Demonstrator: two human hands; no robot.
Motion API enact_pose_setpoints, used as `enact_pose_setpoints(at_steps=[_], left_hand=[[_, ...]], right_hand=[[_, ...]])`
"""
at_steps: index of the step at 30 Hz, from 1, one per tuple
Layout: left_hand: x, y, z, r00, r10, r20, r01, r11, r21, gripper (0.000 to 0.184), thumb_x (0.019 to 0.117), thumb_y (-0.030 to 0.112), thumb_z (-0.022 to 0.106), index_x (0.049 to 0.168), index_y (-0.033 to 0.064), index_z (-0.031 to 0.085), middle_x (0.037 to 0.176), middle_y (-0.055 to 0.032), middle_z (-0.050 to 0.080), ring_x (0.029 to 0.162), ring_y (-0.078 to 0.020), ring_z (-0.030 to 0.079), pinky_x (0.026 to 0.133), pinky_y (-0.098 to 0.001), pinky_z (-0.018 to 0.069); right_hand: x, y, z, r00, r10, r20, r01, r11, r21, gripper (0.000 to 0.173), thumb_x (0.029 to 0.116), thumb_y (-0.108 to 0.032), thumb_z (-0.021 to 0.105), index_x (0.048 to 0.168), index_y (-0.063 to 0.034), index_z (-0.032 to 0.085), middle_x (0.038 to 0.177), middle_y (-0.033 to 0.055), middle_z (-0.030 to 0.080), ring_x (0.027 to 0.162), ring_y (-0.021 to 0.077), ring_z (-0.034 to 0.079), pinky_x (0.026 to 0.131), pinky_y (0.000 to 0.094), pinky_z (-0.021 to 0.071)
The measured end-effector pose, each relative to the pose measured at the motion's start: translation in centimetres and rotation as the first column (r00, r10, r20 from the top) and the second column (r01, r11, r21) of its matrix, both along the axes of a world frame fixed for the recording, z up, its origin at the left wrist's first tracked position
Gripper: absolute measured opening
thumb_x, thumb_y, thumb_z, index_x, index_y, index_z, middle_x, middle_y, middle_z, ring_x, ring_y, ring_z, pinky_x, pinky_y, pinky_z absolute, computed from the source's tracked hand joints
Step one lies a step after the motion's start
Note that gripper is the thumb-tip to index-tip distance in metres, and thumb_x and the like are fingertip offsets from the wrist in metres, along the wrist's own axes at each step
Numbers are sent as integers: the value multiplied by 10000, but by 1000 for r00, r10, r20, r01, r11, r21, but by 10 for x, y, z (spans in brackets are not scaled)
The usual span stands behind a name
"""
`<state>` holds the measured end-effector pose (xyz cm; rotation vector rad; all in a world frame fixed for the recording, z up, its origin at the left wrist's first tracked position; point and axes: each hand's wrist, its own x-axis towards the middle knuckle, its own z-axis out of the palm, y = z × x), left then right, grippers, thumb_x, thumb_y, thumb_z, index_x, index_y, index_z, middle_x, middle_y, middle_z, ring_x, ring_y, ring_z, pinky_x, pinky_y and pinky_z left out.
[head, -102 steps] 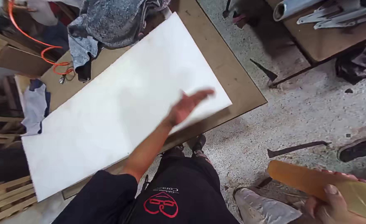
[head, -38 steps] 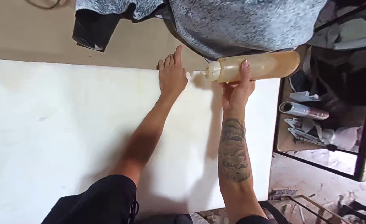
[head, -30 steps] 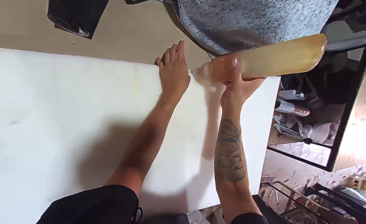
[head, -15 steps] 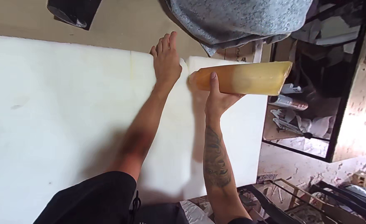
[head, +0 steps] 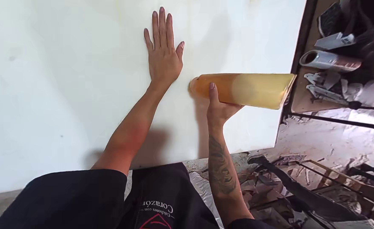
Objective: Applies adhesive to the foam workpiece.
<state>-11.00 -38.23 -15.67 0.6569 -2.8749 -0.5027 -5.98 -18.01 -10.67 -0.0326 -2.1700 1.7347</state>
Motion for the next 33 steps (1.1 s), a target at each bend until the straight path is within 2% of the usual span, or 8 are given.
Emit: enact_pose_setpoints(at_steps=[3,9,22,27,28,30,31,33], left_hand=[[65,37,2,1000,-15,8,15,1000,1,776,1061,544,287,1641,40,178,1726,-130,110,1599,-303,61,1240,-668,16],[182,101,10,996,-48,71,45,998,50,859,1034,620,317,1644,36,155,1728,-143,83,1600,-305,43,1231,-695,-9],[315,165,12,995,-41,86,42,999,-10,799,1057,571,278,1646,46,154,1732,-125,73,1601,-291,34,1239,-674,2],[405,189,25,992,-81,-102,99,978,184,820,1013,527,517,1609,22,267,1706,-208,117,1590,-342,77,1250,-644,97],[428,192,31,990,-65,-123,95,960,263,833,1002,510,556,1613,30,255,1710,-206,87,1590,-338,71,1258,-633,106],[485,200,46,992,-27,-121,74,914,399,845,993,471,603,1625,52,230,1716,-179,86,1586,-318,118,1274,-588,159],[512,201,55,994,-20,-109,68,889,452,844,991,453,617,1625,51,230,1713,-172,118,1579,-305,160,1274,-552,209],[547,192,72,996,-46,-79,82,832,548,851,990,410,636,1618,20,216,1684,-193,217,1553,-274,261,1255,-476,309]], right_hand=[[24,19,-3,999,3,-47,-5,999,-53,915,688,-118,956,1358,49,355,1209,168,637,1144,260,674,973,460,604],[94,65,0,999,46,-23,-47,998,-42,890,701,-123,956,1354,17,368,1210,119,652,1139,232,683,960,455,613],[251,158,-4,987,85,-137,-104,986,-134,741,698,-51,937,1279,-6,479,1122,92,707,1057,237,716,901,491,631],[308,184,-29,998,-44,-44,36,984,-173,863,651,-109,956,1312,59,429,1143,125,688,1061,214,709,921,448,627],[317,187,-39,995,-79,62,93,960,-265,886,685,-86,930,1362,79,382,1175,163,671,1076,237,703,923,452,625],[335,197,-56,943,-42,330,237,780,-579,704,912,-80,753,1460,7,320,1230,220,629,1060,329,695,858,540,627],[341,205,-60,900,29,435,315,645,-696,540,1019,-188,635,1467,-53,364,1237,215,633,1062,354,686,854,579,609],[347,226,-57,861,194,471,359,424,-831,465,1077,-402,461,1444,-123,396,1276,179,597,1110,333,642,914,557,572]])
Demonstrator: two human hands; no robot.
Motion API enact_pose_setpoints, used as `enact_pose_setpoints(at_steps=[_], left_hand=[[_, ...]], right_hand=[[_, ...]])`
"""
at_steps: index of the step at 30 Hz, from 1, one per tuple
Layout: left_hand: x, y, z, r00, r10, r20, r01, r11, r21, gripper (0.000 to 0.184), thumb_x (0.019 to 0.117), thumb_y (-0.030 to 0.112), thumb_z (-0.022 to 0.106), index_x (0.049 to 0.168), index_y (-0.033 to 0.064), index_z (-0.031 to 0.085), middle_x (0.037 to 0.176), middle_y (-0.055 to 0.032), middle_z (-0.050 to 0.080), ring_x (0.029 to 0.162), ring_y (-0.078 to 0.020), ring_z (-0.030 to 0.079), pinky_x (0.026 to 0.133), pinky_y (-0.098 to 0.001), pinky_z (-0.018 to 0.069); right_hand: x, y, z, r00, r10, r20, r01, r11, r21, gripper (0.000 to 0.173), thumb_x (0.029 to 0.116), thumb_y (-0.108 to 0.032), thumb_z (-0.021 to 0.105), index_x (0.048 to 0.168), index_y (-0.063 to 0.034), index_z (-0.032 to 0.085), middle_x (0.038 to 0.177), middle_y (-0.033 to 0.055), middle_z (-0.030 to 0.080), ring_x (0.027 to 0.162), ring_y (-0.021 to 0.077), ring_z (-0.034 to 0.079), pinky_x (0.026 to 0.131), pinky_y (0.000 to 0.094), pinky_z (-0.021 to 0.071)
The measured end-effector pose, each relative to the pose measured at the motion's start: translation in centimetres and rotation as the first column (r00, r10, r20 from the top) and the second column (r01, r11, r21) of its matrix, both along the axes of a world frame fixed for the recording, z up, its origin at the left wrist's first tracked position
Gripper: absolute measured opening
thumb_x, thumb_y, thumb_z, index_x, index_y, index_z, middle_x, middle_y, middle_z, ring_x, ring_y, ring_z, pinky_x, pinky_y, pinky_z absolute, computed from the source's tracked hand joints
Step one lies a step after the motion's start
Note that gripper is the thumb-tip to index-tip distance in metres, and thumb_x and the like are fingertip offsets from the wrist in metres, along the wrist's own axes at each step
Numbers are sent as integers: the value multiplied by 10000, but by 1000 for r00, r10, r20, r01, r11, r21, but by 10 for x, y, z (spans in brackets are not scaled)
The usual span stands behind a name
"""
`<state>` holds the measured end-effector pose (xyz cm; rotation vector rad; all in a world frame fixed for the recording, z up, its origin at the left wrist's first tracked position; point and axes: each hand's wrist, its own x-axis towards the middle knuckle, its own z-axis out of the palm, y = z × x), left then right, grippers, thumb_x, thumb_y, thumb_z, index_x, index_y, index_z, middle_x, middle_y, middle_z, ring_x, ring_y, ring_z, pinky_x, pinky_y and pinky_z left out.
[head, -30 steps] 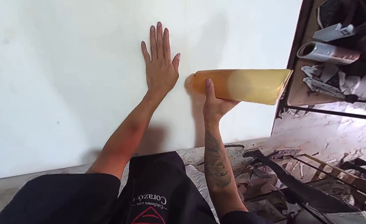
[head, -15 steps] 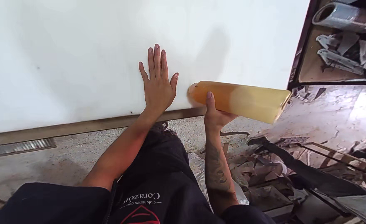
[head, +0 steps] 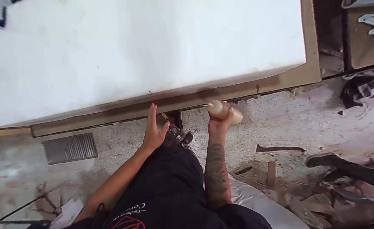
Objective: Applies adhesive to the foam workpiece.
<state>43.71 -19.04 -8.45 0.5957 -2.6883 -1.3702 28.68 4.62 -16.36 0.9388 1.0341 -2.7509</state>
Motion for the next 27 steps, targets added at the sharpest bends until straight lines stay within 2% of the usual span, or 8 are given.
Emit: enact_pose_setpoints(at_steps=[2,6,9,12,17,21,24,27], left_hand=[[18,-26,15,997,-47,55,43,996,72,832,990,397,638,1613,27,228,1639,-172,334,1494,-235,384,1183,-433,425],[17,-115,51,989,-7,149,8,1000,-5,777,1014,389,608,1615,68,233,1557,-109,483,1395,-199,517,1130,-418,482],[-18,-196,61,984,112,138,-95,988,-121,740,1022,380,602,1607,93,251,1468,-130,567,1310,-226,592,1079,-443,511],[-89,-265,46,989,105,106,-84,980,-183,771,1021,369,616,1614,83,216,1454,-164,568,1334,-271,572,1115,-482,478],[-271,-357,-27,999,-12,-38,-2,940,-340,922,970,531,603,1614,-1,212,1619,-230,350,1515,-355,325,1249,-563,237],[-410,-395,-59,999,24,31,-4,847,-532,970,969,728,388,1636,49,199,1690,-148,247,1584,-303,162,1257,-642,66],[-473,-412,-58,997,73,22,-50,848,-528,990,971,728,366,1643,34,148,1699,-171,203,1589,-308,138,1255,-656,28],[-488,-407,-62,998,64,-3,-57,861,-506,987,965,730,380,1640,39,176,1695,-164,221,1586,-290,157,1259,-646,38]], right_hand=[[11,28,9,1000,-6,8,7,985,-174,530,1072,-513,383,1456,-148,389,1304,146,592,1121,279,645,931,467,583],[38,119,34,980,-196,-42,176,942,-285,666,1009,-676,208,1268,-137,498,1048,76,679,890,158,692,718,295,606],[62,185,51,914,-307,-266,303,951,-56,654,1047,-628,121,1332,-141,452,1066,69,675,895,159,680,745,310,598],[62,190,87,888,-312,-339,376,915,144,634,1076,-588,129,1450,-145,384,1146,98,659,918,194,676,774,353,600],[10,40,165,944,-203,-260,138,959,-246,759,981,-684,359,1224,2,574,1056,176,705,889,222,738,649,300,630],[-70,-117,190,984,23,-175,-96,902,-421,702,939,-637,496,1217,-2,604,1168,161,693,990,217,726,694,282,630],[-144,-223,192,978,132,-164,-201,821,-534,626,971,-570,470,1219,-7,588,1184,181,682,1025,258,717,729,323,637],[-196,-288,198,959,204,-196,-275,835,-476,759,969,-744,313,1236,-86,581,1171,142,676,983,231,715,716,312,629]])
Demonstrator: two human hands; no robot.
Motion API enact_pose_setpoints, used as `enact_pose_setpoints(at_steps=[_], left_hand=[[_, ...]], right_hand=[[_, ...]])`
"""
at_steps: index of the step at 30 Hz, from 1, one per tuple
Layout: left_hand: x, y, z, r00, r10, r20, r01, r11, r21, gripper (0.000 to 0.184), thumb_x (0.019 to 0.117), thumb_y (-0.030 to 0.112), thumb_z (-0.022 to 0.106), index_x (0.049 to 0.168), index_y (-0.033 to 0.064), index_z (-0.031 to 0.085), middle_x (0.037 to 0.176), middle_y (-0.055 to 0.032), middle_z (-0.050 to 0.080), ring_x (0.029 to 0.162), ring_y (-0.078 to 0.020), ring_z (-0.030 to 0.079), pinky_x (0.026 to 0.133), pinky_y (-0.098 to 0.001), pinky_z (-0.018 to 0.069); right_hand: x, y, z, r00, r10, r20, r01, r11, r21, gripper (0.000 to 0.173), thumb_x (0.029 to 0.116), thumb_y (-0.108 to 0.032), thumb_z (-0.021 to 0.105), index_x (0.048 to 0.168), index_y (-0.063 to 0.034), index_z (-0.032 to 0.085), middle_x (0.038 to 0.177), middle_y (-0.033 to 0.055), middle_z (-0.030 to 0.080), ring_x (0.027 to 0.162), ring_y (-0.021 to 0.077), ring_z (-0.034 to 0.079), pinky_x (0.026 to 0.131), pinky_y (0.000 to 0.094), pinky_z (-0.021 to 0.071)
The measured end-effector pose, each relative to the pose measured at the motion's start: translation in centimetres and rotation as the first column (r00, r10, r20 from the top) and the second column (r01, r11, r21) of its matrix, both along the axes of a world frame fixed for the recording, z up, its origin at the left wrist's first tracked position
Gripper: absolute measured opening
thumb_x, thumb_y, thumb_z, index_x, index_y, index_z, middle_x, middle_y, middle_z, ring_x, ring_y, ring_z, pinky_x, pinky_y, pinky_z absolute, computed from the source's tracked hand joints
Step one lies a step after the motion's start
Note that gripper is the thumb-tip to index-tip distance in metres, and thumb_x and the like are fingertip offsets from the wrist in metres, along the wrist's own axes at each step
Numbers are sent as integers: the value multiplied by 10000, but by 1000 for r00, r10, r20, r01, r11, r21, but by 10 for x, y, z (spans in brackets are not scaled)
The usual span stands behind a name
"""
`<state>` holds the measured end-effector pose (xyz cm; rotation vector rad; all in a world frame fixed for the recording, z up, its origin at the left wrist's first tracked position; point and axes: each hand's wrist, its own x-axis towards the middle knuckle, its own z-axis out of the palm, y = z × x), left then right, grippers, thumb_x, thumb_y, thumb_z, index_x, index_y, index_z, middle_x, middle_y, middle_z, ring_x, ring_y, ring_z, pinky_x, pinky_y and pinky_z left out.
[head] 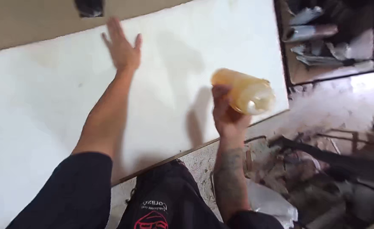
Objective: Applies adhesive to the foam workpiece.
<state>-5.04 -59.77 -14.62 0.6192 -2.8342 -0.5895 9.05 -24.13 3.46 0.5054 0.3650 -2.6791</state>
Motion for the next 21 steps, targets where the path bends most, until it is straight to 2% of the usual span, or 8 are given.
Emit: enact_pose_setpoints(at_steps=[3,6,9,12,14,16,19,21], left_hand=[[-5,-10,1,1000,11,-28,-11,1000,-16,956,976,716,369,1644,60,175,1701,-133,220,1588,-285,150,1258,-628,39],[-6,-13,-2,999,-2,-51,2,1000,-7,971,963,717,394,1644,62,170,1701,-131,220,1584,-285,167,1255,-627,41],[16,-1,21,964,-112,-242,179,944,276,968,964,587,573,1625,5,173,1674,-217,232,1559,-322,228,1282,-504,142],[81,62,74,838,-314,-445,534,634,559,931,942,429,716,1616,22,219,1683,-152,241,1552,-222,262,1266,-411,282],[140,121,119,677,-455,-578,733,343,588,1010,871,431,791,1623,70,223,1699,-86,227,1554,-228,252,1268,-462,281],[194,177,159,521,-497,-694,835,127,536,1031,805,458,855,1607,138,293,1699,-62,238,1554,-275,253,1271,-528,258],[256,241,199,364,-476,-800,901,-36,432,995,753,392,915,1562,177,377,1666,-87,306,1529,-324,300,1253,-558,291],[289,271,214,269,-514,-814,938,-52,343,1019,726,385,936,1560,204,379,1622,-88,392,1517,-327,325,1257,-568,269]], right_hand=[[-32,-39,13,994,15,-111,-8,998,65,841,951,-806,258,1268,-94,573,1152,157,676,992,246,709,763,338,622],[-27,-46,35,992,-26,-126,30,999,35,776,962,-769,359,1268,-87,563,1122,169,666,972,259,713,768,357,627],[1,-29,53,990,-121,-74,125,991,51,681,973,-691,479,1288,-94,567,1155,194,673,993,287,724,813,383,633],[44,-1,55,973,-231,-16,231,962,147,615,976,-635,538,1342,-141,536,1242,191,655,1066,301,713,833,384,633],[74,21,53,964,-266,1,261,947,187,609,978,-622,548,1377,-163,519,1284,186,643,1091,302,707,843,380,632],[108,42,51,955,-297,10,290,938,189,594,984,-611,547,1377,-166,533,1279,187,645,1077,306,711,837,386,636],[168,73,47,941,-339,13,331,927,178,585,982,-586,572,1365,-146,531,1261,197,650,1059,316,716,820,387,640],[211,93,47,937,-349,19,341,924,173,583,990,-574,564,1363,-127,531,1234,204,658,1043,312,719,829,389,637]])
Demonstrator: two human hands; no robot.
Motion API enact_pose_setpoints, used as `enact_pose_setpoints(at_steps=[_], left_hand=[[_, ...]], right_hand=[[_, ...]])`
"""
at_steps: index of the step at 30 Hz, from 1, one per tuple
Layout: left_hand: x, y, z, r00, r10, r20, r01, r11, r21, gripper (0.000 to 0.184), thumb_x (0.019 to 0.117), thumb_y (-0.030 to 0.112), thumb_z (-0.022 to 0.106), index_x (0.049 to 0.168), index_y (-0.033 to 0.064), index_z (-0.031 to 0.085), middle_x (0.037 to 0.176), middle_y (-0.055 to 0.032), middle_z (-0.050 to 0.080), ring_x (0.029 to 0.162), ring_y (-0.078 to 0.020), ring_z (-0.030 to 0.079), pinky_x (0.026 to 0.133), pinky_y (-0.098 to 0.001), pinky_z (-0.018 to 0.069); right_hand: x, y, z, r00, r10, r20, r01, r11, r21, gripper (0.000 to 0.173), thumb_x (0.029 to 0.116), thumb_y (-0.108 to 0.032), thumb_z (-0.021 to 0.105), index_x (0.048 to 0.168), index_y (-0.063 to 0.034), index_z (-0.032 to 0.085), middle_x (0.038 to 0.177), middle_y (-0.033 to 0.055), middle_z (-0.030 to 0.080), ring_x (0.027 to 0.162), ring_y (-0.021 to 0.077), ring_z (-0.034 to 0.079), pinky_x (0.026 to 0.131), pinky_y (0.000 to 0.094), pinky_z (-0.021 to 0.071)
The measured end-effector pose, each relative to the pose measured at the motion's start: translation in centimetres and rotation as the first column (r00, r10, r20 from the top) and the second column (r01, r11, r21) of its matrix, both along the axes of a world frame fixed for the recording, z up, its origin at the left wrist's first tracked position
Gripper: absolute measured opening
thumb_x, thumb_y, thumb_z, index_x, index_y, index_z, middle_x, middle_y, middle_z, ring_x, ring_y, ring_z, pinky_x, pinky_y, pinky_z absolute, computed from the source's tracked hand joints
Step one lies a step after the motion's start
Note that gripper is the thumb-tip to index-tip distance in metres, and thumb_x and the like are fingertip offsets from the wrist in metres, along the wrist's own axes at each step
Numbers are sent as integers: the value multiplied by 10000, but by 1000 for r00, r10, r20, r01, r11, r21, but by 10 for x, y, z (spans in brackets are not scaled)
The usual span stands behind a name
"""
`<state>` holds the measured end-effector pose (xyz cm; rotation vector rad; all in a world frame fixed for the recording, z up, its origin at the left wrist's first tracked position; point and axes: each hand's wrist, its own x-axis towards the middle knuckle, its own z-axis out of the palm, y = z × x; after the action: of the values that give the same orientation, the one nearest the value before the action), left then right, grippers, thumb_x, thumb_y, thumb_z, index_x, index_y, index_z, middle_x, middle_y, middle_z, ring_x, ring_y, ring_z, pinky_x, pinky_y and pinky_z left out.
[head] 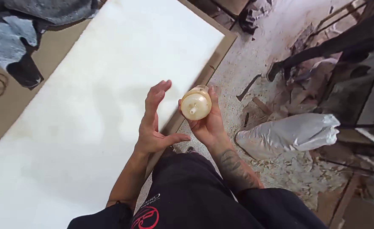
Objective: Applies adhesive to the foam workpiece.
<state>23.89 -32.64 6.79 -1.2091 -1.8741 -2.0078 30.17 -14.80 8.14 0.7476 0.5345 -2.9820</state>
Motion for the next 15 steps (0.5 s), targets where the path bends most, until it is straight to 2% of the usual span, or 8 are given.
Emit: enact_pose_setpoints(at_steps=[2,5,7,8,10,12,13,15], left_hand=[[31,25,9,992,-14,-124,-3,991,-136,931,742,471,905,1512,206,454,1615,-80,403,1527,-330,297,1257,-609,209],[81,67,13,976,-48,-213,-5,970,-242,615,760,488,889,1286,257,670,1611,-97,382,1532,-343,259,1241,-631,196],[115,95,9,966,-47,-253,-23,963,-268,501,769,481,883,1197,283,714,1593,-94,406,1527,-338,267,1238,-637,183],[131,107,7,965,-60,-254,-12,962,-273,497,769,469,887,1198,284,717,1589,-94,412,1525,-339,274,1242,-633,183],[161,133,-1,968,-135,-210,73,958,-278,664,750,427,912,1330,248,643,1582,-93,430,1511,-333,318,1247,-645,186],[189,157,-11,960,-261,-103,221,929,-296,1039,712,371,948,1558,201,369,1554,-77,492,1473,-311,409,1256,-637,200],[203,170,-16,950,-310,-42,286,915,-284,1156,690,329,967,1596,173,266,1513,-77,544,1442,-310,459,1261,-620,227],[230,192,-24,942,-334,29,333,922,-198,1176,673,261,980,1587,99,258,1374,-121,650,1341,-335,566,1222,-608,334]], right_hand=[[45,21,-1,1000,10,-3,-10,1000,-19,559,1001,-560,556,1354,-126,540,1223,189,664,1054,298,713,870,396,627],[115,54,-4,1000,17,2,-17,999,-41,553,1002,-567,549,1336,-126,559,1178,160,684,1033,265,720,879,387,624],[156,75,-7,1000,-5,14,6,999,-50,549,1003,-569,542,1314,-117,566,1140,159,692,1000,263,725,856,403,629],[176,86,-11,1000,-12,14,13,998,-61,555,1002,-569,545,1320,-114,563,1144,162,689,1001,267,724,859,412,628],[212,106,-18,1000,-10,28,12,997,-71,562,1004,-579,535,1328,-120,564,1146,154,689,998,257,722,857,406,627],[243,122,-25,999,11,40,-8,998,-57,556,1004,-594,523,1322,-142,578,1123,130,699,959,223,725,808,361,632],[256,128,-28,999,15,38,-13,999,-53,547,1004,-603,514,1312,-157,588,1108,111,703,937,197,722,779,329,626],[280,138,-32,999,45,26,-43,997,-66,547,1005,-624,484,1313,-185,593,1123,74,703,976,165,713,822,309,614]])
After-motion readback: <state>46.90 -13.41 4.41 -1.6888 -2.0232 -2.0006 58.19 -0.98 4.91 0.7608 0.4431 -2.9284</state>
